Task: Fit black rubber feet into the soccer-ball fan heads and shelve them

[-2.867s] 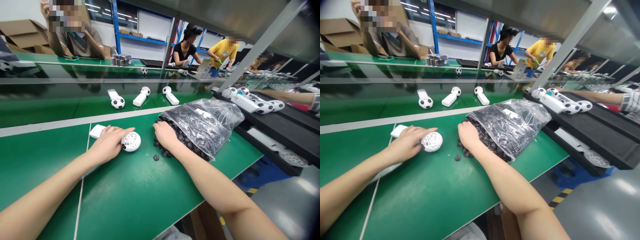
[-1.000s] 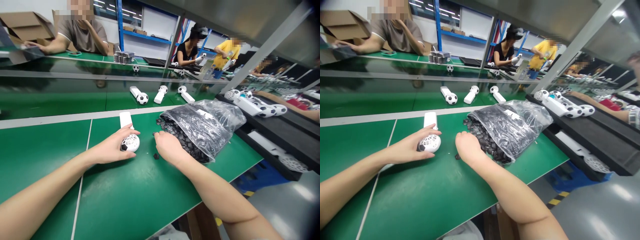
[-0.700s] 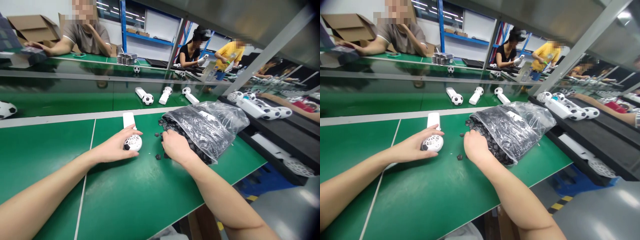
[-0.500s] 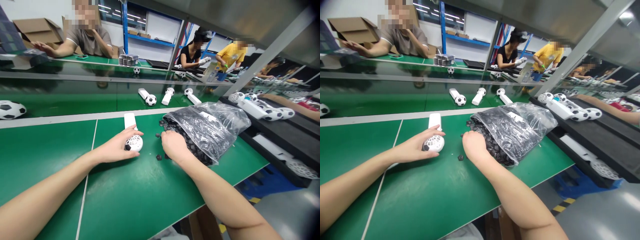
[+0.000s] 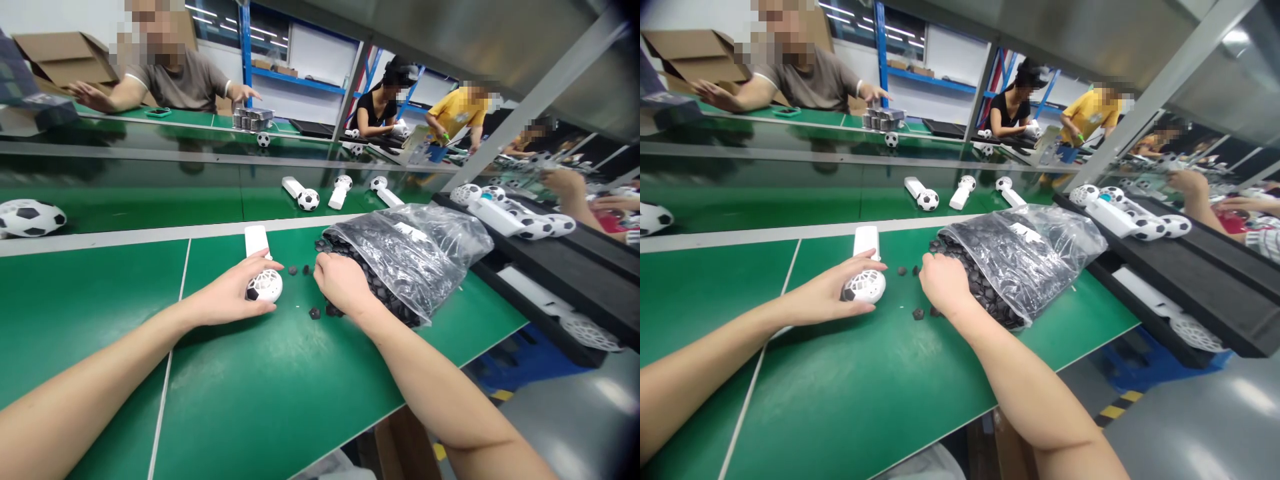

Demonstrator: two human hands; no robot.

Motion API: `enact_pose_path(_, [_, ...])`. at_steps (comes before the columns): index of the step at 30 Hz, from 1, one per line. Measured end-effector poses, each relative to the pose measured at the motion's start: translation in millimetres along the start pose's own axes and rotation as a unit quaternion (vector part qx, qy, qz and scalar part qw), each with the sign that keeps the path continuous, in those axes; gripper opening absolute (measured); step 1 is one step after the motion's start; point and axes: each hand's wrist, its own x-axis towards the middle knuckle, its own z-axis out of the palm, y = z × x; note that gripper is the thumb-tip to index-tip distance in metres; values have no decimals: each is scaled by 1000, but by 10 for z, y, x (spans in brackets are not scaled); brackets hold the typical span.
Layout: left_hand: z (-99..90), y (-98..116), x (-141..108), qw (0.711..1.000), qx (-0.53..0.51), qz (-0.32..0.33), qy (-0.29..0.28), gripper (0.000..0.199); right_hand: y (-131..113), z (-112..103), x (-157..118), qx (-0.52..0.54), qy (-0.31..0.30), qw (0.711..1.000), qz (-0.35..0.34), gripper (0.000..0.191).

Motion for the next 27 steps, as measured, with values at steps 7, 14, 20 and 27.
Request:
enact_pose_path(7, [-9,24,2,1000,-23,-5,9,52,-35,43,-19,426,19,904,-29,10])
enact_pose_path(14, [-18,30,0,999,-41,-22,5,53,-116,35,-69,494,30,868,-51,24])
enact_pose_path(20, [-7,21,6,999,-38,-21,5,55,-150,39,-88,508,15,857,-83,11])
enact_pose_path(27, [24,-36,16,999,-35,7,14,54,-272,31,-90,558,-1,819,-130,9])
